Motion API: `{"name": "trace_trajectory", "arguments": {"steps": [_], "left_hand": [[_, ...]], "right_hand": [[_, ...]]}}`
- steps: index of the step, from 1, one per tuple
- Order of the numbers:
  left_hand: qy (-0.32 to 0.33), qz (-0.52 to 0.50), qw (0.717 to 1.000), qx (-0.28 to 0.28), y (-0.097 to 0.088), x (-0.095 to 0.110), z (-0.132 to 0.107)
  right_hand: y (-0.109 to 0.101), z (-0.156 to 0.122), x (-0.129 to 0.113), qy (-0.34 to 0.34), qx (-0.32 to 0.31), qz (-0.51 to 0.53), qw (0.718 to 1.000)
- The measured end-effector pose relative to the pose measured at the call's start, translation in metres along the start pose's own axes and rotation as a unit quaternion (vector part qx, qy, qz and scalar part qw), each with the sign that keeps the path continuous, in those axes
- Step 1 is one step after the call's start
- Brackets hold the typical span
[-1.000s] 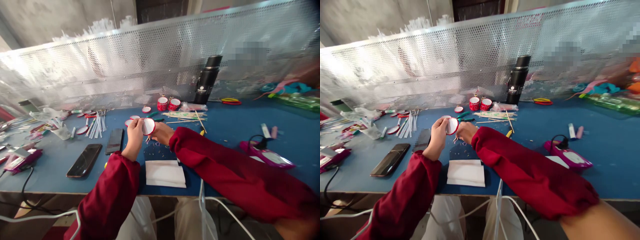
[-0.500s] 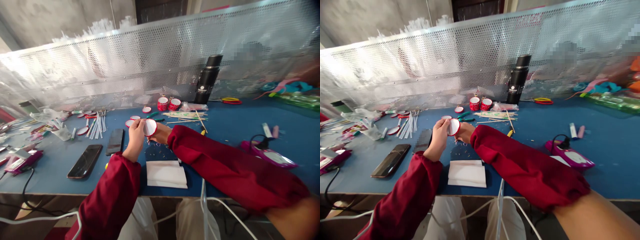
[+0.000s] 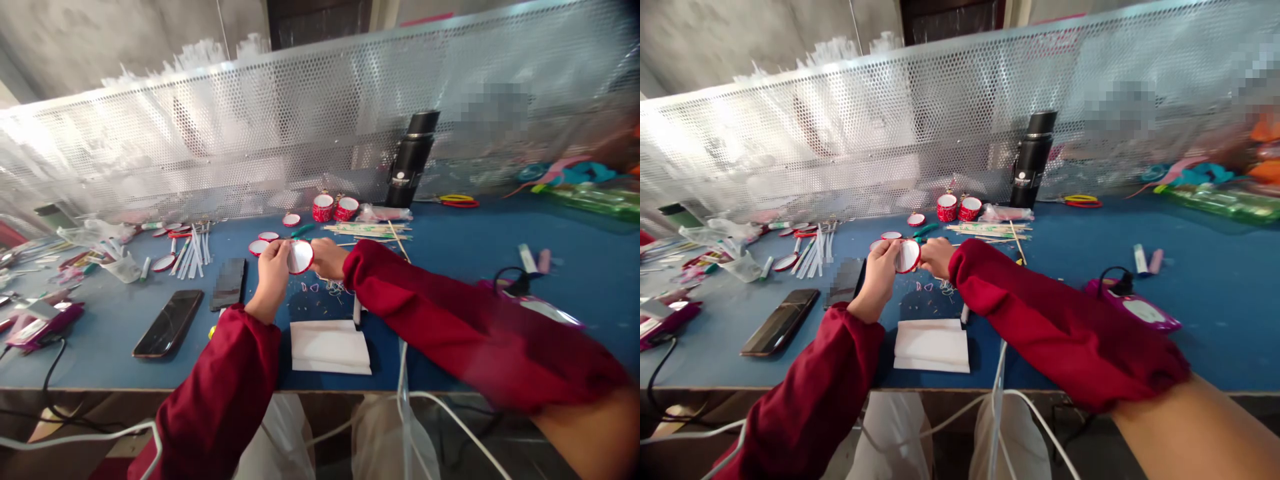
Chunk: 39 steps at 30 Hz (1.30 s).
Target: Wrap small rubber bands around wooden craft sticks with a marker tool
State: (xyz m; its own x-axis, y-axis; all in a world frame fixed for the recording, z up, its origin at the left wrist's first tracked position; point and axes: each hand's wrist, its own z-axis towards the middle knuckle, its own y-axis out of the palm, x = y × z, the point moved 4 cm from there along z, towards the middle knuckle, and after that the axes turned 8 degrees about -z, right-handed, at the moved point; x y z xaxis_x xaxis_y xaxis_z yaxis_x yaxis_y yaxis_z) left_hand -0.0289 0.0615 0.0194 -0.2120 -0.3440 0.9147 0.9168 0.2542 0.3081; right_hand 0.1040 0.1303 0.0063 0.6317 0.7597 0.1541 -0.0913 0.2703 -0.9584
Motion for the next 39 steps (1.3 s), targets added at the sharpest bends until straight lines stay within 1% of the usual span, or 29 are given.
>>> {"name": "trace_trajectory", "arguments": {"steps": [4, 7, 9, 12, 18, 21, 23, 27, 29, 31, 33, 36, 39], "left_hand": [[0.001, -0.013, 1.0, -0.005, 0.0, -0.005, 0.002], [0.0, -0.019, 1.0, -0.011, 0.0, -0.01, 0.004], [0.003, -0.018, 1.0, -0.01, -0.001, -0.011, 0.005], [0.007, -0.013, 1.0, 0.001, -0.003, -0.008, 0.004], [-0.007, -0.018, 1.0, 0.012, -0.001, -0.002, 0.001], [-0.006, -0.016, 1.0, 0.009, -0.001, -0.005, 0.001], [-0.001, -0.015, 1.0, 0.005, -0.001, -0.008, 0.002], [0.004, -0.019, 1.0, -0.007, -0.001, -0.011, 0.003], [0.005, -0.016, 1.0, -0.014, 0.0, -0.011, 0.003], [0.006, -0.01, 1.0, -0.02, 0.0, -0.01, 0.002], [0.008, -0.005, 1.0, -0.02, 0.0, -0.01, 0.002], [0.008, -0.006, 1.0, -0.015, 0.0, -0.01, 0.002], [0.005, -0.001, 1.0, -0.016, 0.0, -0.01, 0.002]], "right_hand": [[-0.005, -0.021, 0.05, 0.108, -0.019, -0.018, 0.994], [-0.005, -0.033, 0.072, 0.158, -0.03, -0.025, 0.987], [-0.003, -0.035, 0.077, 0.179, -0.027, -0.029, 0.983], [-0.003, -0.03, 0.079, 0.2, -0.013, -0.034, 0.979], [-0.008, -0.022, 0.081, 0.192, -0.005, -0.008, 0.981], [-0.015, -0.026, 0.076, 0.172, 0.001, 0.007, 0.985], [-0.02, -0.03, 0.067, 0.151, -0.002, 0.02, 0.988], [-0.026, -0.04, 0.032, 0.075, -0.044, 0.063, 0.994], [-0.029, -0.044, 0.014, 0.054, -0.055, 0.068, 0.995], [-0.03, -0.045, 0.002, 0.05, -0.056, 0.055, 0.996], [-0.029, -0.043, -0.005, 0.061, -0.055, 0.035, 0.996], [-0.024, -0.041, -0.009, 0.074, -0.057, 0.014, 0.996], [-0.021, -0.04, -0.011, 0.074, -0.05, 0.016, 0.996]]}}
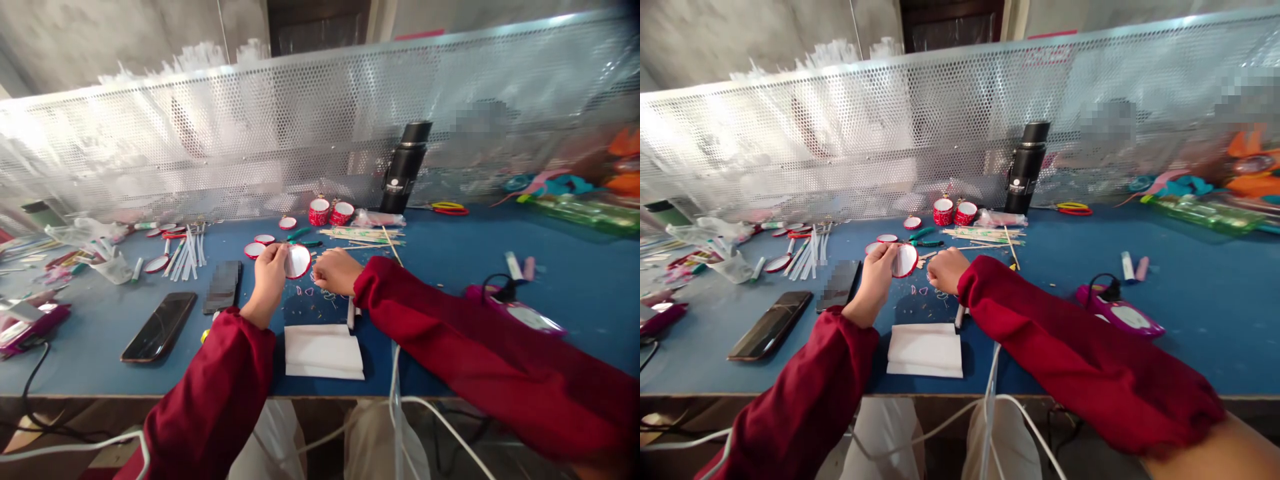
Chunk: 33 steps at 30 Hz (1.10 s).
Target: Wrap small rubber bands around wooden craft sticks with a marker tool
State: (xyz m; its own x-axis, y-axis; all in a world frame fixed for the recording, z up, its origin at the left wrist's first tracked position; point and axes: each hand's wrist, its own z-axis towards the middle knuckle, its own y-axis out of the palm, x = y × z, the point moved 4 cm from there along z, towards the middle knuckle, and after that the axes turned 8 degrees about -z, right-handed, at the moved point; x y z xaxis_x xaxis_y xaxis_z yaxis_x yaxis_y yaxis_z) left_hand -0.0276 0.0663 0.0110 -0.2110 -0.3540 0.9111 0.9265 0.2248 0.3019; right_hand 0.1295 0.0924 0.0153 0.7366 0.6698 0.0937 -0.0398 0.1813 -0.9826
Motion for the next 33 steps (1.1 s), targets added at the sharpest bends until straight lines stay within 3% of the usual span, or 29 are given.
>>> {"name": "trace_trajectory", "arguments": {"steps": [4, 8, 11, 14, 19, 23, 33], "left_hand": [[0.005, -0.001, 1.0, 0.004, 0.0, 0.002, 0.0], [0.006, -0.006, 1.0, 0.007, 0.0, 0.003, -0.001], [0.007, -0.001, 1.0, 0.003, 0.0, 0.003, -0.001], [0.01, 0.008, 1.0, 0.002, 0.0, 0.004, -0.002], [0.005, 0.015, 1.0, 0.0, 0.001, 0.005, -0.003], [0.006, 0.009, 1.0, -0.005, 0.002, 0.006, -0.004], [0.003, -0.015, 1.0, 0.007, 0.002, 0.006, -0.003]], "right_hand": [[-0.007, 0.003, 0.015, 0.008, 0.016, 0.036, 0.999], [-0.013, 0.014, 0.058, 0.055, 0.034, 0.074, 0.995], [-0.004, 0.026, 0.088, 0.109, 0.044, 0.071, 0.991], [0.01, 0.036, 0.1, 0.126, 0.044, 0.067, 0.989], [0.022, 0.038, 0.103, 0.117, 0.044, 0.065, 0.99], [0.025, 0.031, 0.101, 0.097, 0.008, 0.053, 0.994], [0.031, 0.009, 0.056, 0.001, -0.031, 0.044, 0.999]]}}
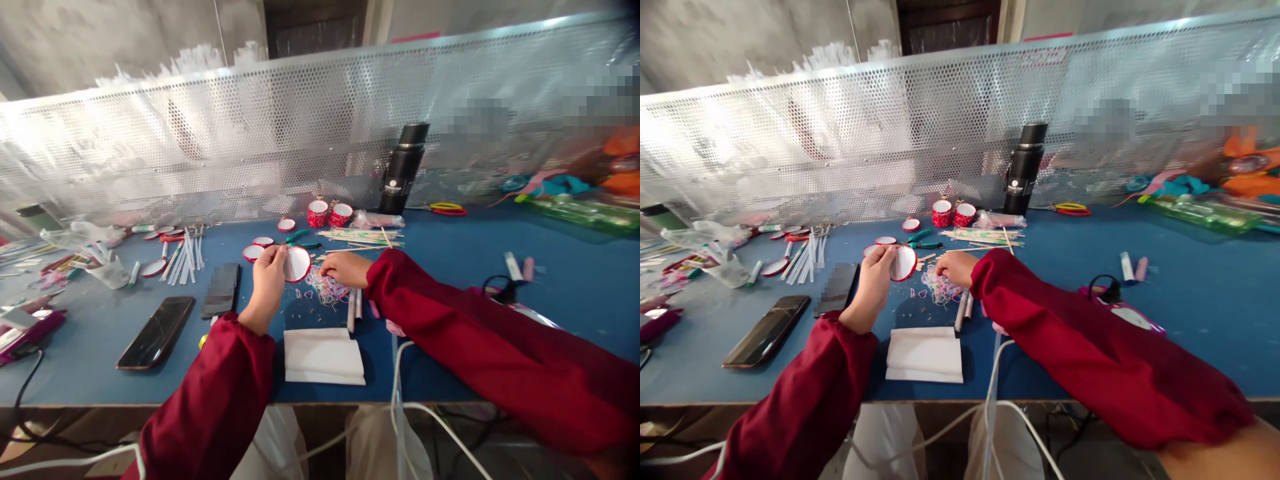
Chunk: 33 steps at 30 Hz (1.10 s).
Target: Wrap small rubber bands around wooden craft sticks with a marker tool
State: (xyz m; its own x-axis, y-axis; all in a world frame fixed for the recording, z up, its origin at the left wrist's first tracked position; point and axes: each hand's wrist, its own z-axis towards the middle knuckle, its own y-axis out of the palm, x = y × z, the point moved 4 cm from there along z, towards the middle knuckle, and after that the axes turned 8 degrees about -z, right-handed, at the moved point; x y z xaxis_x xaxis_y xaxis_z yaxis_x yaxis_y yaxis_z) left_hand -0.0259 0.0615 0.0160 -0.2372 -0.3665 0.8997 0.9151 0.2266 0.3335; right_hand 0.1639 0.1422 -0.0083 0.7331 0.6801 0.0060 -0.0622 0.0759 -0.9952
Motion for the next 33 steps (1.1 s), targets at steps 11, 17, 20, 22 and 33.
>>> {"name": "trace_trajectory", "arguments": {"steps": [11, 17, 20, 22, 33], "left_hand": [[0.003, 0.013, 1.0, -0.003, -0.001, -0.001, 0.001], [-0.001, 0.012, 1.0, -0.017, 0.002, -0.001, 0.0], [-0.005, 0.009, 1.0, -0.013, 0.002, -0.001, -0.001], [-0.007, 0.014, 1.0, -0.009, 0.001, -0.001, -0.001], [-0.001, 0.019, 0.999, -0.03, 0.004, -0.001, -0.002]], "right_hand": [[0.003, 0.024, 0.006, 0.016, 0.015, -0.032, 0.999], [-0.016, 0.011, 0.025, 0.009, 0.022, -0.034, 0.999], [-0.016, 0.011, 0.035, 0.042, 0.018, -0.058, 0.997], [-0.01, 0.011, 0.034, 0.055, 0.009, -0.071, 0.996], [-0.016, -0.006, 0.045, 0.094, -0.031, -0.072, 0.993]]}}
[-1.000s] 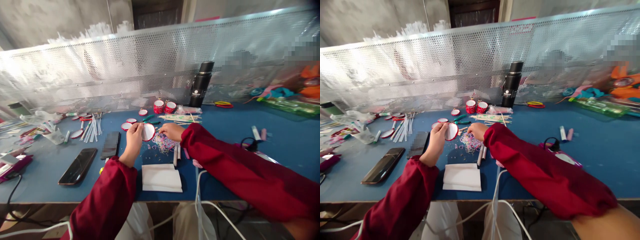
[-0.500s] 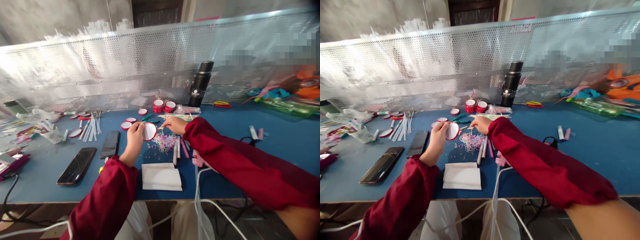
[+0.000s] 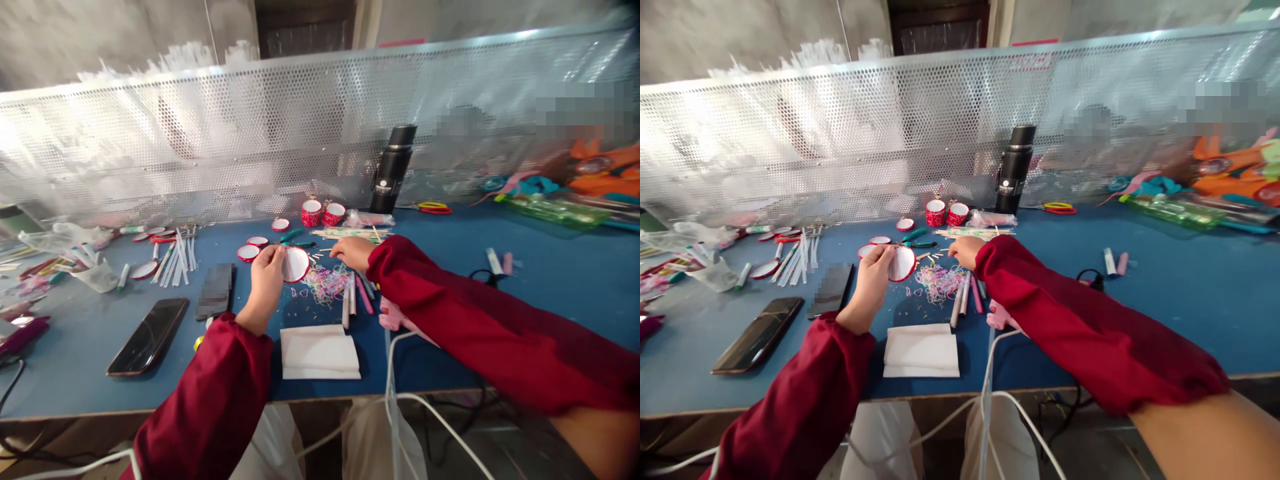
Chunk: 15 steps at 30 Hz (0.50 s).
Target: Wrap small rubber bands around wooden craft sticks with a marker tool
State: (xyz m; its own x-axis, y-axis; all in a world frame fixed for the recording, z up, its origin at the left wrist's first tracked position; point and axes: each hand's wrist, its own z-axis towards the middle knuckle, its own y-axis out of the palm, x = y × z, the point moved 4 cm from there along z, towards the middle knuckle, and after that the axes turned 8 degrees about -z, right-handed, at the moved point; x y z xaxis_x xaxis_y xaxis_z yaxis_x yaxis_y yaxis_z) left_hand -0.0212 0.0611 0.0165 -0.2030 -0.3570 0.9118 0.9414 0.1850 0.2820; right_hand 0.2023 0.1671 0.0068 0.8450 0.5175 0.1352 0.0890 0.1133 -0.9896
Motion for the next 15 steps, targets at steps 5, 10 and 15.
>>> {"name": "trace_trajectory", "arguments": {"steps": [5, 10, 15], "left_hand": [[0.006, 0.001, 1.0, -0.002, -0.001, -0.001, 0.001], [0.004, 0.01, 1.0, 0.005, 0.0, -0.001, -0.002], [0.005, 0.016, 1.0, 0.004, 0.0, -0.001, -0.002]], "right_hand": [[0.007, -0.005, -0.005, 0.011, -0.038, 0.012, 0.999], [-0.002, -0.007, -0.036, -0.049, -0.069, 0.074, 0.994], [-0.022, -0.018, -0.025, -0.034, -0.05, 0.088, 0.994]]}}
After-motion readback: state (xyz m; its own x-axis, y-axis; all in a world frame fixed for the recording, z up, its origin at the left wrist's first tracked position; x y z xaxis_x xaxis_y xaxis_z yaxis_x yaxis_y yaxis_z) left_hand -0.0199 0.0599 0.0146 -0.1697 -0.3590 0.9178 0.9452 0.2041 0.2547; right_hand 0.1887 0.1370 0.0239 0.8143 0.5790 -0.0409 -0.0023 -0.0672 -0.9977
